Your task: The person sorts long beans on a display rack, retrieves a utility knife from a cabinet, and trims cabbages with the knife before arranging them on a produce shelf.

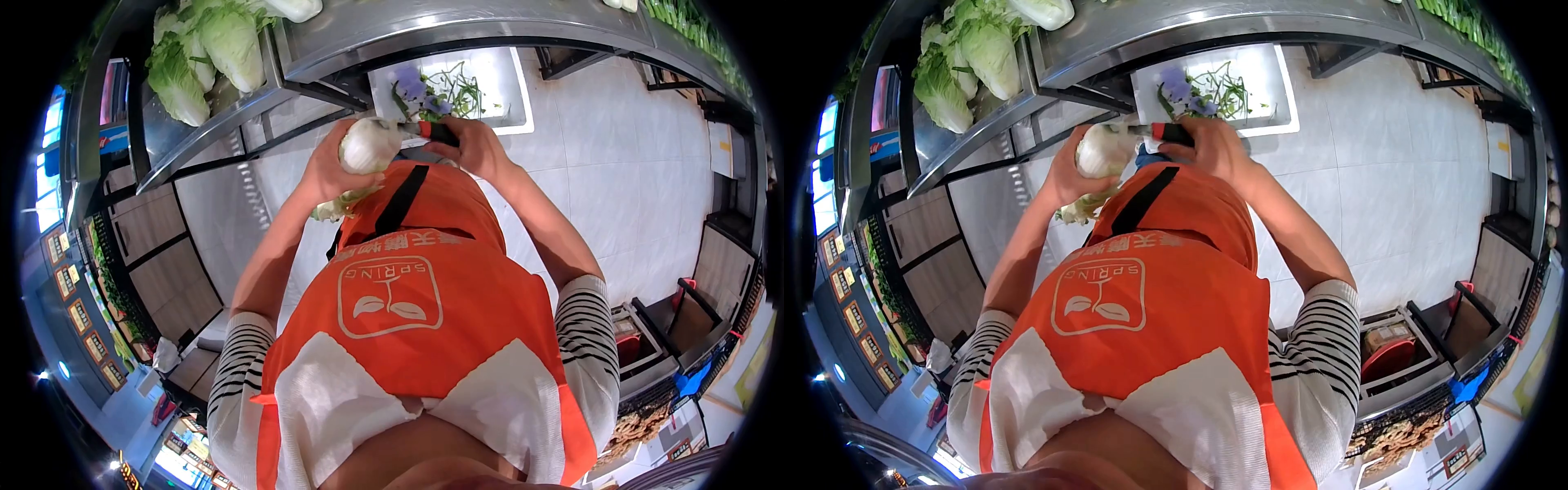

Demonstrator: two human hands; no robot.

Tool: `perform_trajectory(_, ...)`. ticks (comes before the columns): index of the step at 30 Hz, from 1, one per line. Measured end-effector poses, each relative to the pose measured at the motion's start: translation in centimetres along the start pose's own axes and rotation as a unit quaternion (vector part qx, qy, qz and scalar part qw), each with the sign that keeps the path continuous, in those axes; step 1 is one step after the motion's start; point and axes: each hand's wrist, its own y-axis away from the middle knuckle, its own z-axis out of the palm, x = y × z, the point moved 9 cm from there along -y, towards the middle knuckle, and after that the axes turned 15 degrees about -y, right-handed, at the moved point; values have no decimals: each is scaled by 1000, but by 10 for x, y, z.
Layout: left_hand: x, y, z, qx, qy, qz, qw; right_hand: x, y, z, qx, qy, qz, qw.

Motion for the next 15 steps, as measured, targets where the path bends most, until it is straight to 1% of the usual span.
perform_trajectory(2,6,5,-4,10,-4,33,999,59,-9,-4,7,76,70,995)
perform_trajectory(3,6,4,-6,13,-5,36,999,76,-6,-8,-17,84,151,985)
perform_trajectory(6,3,18,-9,28,-9,18,999,82,-15,2,1,-24,85,996)
perform_trajectory(7,2,16,-11,42,-17,17,999,82,-22,4,-8,-54,60,997)
perform_trajectory(8,1,12,-16,61,-26,21,998,77,-29,4,-33,-75,81,993)
perform_trajectory(10,-1,16,-23,86,-48,27,995,46,-32,0,-89,-119,127,981)
perform_trajectory(11,-3,20,-26,98,-60,26,993,36,-25,-4,-137,-150,222,954)
perform_trajectory(13,-1,26,-42,126,-95,24,987,15,-21,-9,-157,-274,195,929)
perform_trajectory(14,-4,29,-49,148,-89,15,985,9,-22,-14,-168,-333,180,910)
perform_trajectory(15,-12,33,-53,167,-83,4,982,16,-24,-13,-169,-462,153,857)
